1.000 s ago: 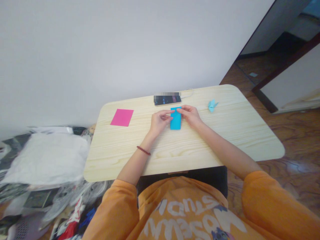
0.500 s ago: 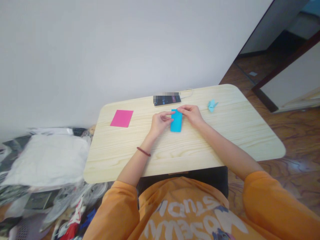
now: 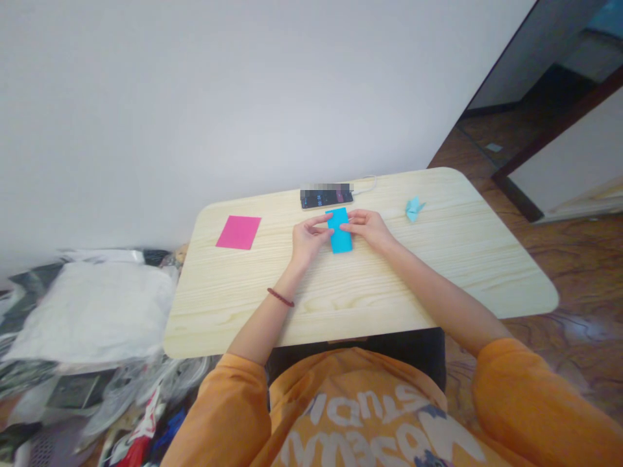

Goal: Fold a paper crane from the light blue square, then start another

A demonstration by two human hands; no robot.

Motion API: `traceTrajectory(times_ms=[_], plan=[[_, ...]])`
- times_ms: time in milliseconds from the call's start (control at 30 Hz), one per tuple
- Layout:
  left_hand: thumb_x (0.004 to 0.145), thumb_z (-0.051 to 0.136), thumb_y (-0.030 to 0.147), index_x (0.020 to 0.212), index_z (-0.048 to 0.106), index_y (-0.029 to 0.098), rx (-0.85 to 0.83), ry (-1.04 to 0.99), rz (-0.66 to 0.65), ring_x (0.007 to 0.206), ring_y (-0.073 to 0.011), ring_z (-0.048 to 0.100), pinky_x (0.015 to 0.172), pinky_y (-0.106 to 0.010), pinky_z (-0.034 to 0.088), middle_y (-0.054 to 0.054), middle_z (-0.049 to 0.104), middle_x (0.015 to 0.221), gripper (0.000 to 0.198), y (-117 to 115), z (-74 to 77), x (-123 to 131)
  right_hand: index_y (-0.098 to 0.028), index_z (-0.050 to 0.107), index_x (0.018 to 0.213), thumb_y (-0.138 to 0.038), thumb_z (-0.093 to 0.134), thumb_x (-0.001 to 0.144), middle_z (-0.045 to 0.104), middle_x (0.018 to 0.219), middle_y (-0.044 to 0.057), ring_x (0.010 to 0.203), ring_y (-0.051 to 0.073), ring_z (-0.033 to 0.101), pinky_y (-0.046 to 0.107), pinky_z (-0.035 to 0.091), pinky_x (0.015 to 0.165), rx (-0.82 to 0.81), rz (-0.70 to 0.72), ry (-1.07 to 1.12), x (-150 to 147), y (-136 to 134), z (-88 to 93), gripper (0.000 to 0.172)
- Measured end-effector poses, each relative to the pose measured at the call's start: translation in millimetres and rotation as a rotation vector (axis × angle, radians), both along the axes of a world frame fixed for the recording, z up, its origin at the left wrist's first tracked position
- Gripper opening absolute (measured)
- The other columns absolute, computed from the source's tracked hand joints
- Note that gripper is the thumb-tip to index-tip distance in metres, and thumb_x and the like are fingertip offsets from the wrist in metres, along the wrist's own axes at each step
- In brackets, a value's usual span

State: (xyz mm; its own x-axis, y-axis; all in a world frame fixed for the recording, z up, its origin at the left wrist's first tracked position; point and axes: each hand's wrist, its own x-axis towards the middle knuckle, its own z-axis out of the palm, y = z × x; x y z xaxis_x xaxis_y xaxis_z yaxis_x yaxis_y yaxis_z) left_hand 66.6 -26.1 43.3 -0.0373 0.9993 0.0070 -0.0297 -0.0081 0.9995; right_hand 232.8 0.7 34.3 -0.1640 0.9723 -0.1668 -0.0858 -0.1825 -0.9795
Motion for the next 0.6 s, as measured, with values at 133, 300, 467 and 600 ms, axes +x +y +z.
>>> traceTrajectory(times_ms=[133, 300, 467, 600], plan=[[0.056, 0.076, 0.021, 0.102, 0.07, 0.012, -0.005, -0.003, 0.02, 0.056, -0.014, 0.063, 0.058, -0.024, 0.051, -0.004, 0.07, 0.063, 0.047, 0.2, -1.0, 0.4, -0.015, 0.067, 0.081, -0.034, 0.085, 0.048, 0.072, 0.071, 0.005, 0.069, 0.019, 0.068, 0.033, 0.054, 0.073, -0.025, 0.009, 0.022, 2.5, 2.2, 3.2, 0.042], [0.056, 0.076, 0.018, 0.102, 0.07, 0.013, -0.052, -0.055, 0.051, 0.06, -0.016, 0.065, 0.064, -0.027, 0.053, -0.004, 0.071, 0.066, 0.046, -0.4, -4.9, 3.6, -0.016, 0.066, 0.076, -0.033, 0.084, 0.052, 0.072, 0.071, 0.005, 0.068, 0.019, 0.067, 0.033, 0.054, 0.071, -0.033, -0.033, -0.002, 1.9, 1.9, 5.5, 0.034], [0.055, 0.076, 0.017, 0.103, 0.07, 0.013, -0.103, -0.111, 0.119, 0.063, -0.0181, 0.067, 0.068, -0.031, 0.054, -0.005, 0.072, 0.068, 0.049, -0.3, -9.4, 6.1, -0.016, 0.061, 0.065, -0.041, 0.076, 0.062, 0.066, 0.061, 0.004, 0.056, 0.017, 0.06, 0.031, 0.05, 0.058, 0.011, -0.008, -0.128, -0.2, -2.9, 3.8, 0.029], [0.053, 0.077, 0.018, 0.103, 0.07, 0.013, -0.094, -0.149, 0.174, 0.066, -0.0185, 0.067, 0.071, -0.032, 0.054, -0.007, 0.073, 0.076, 0.05, 2.7, -13.1, 4.8, -0.017, 0.056, 0.068, -0.039, 0.071, 0.065, 0.06, 0.06, 0.0, 0.053, 0.013, 0.054, 0.026, 0.043, 0.052, 0.085, 0.053, -0.163, -2.6, -4.2, 1.8, 0.026]])
